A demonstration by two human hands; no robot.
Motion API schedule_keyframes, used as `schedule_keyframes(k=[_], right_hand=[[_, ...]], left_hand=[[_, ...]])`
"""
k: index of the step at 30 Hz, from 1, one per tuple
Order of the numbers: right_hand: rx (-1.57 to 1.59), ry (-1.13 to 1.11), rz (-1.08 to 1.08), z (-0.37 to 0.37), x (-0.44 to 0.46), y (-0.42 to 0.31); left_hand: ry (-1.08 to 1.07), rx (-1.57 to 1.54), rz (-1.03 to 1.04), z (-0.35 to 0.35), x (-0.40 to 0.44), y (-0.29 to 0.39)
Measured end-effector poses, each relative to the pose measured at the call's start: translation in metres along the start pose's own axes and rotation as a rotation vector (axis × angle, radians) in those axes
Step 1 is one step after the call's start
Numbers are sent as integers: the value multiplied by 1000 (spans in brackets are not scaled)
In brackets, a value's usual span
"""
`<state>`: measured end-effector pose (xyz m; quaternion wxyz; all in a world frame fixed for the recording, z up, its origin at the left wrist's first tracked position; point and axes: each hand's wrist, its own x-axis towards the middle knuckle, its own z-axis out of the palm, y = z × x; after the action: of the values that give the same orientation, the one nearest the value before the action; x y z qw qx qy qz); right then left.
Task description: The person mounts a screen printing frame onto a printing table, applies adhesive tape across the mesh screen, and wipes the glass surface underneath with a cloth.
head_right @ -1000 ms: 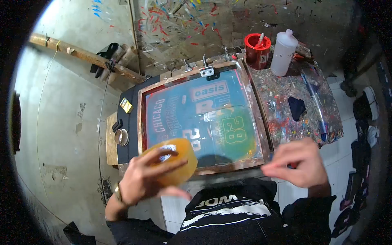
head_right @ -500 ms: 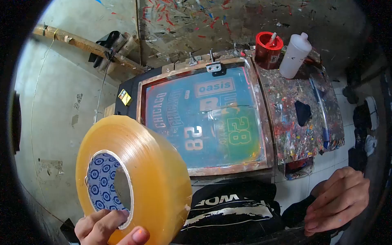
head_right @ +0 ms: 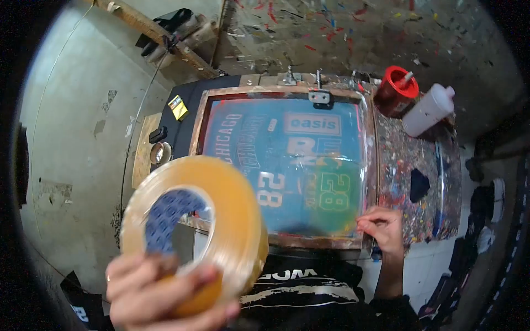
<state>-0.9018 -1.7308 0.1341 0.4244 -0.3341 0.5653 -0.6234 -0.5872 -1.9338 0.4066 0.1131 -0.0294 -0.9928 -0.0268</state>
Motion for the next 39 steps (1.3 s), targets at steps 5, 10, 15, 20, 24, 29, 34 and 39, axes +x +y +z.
schedule_keyframes(k=[5, 10, 15, 20, 24, 29, 34, 39], right_hand=[[-74, 68, 48, -12, 13, 4], [-92, 126, 57, -15, 22, 10], [-65, 185, 105, -11, 22, 23], [-57, 220, 174, 2, 22, 10], [-441, 211, 126, 1, 21, -14], [-975, -34, -98, 24, 41, -71], [-1084, -268, -237, 40, 69, -91], [-899, -253, -341, 53, 108, -92]], left_hand=[[157, -115, -340, 114, -15, -135], [223, 307, -619, 208, -65, -327], [151, 529, -769, 260, -93, -428], [181, 697, -648, 316, -100, -482], [124, 591, -773, 332, -105, -488], [356, 614, -825, 287, -71, -438], [608, -373, -527, 241, 35, -244], [227, -889, -179, 270, 82, -89]])
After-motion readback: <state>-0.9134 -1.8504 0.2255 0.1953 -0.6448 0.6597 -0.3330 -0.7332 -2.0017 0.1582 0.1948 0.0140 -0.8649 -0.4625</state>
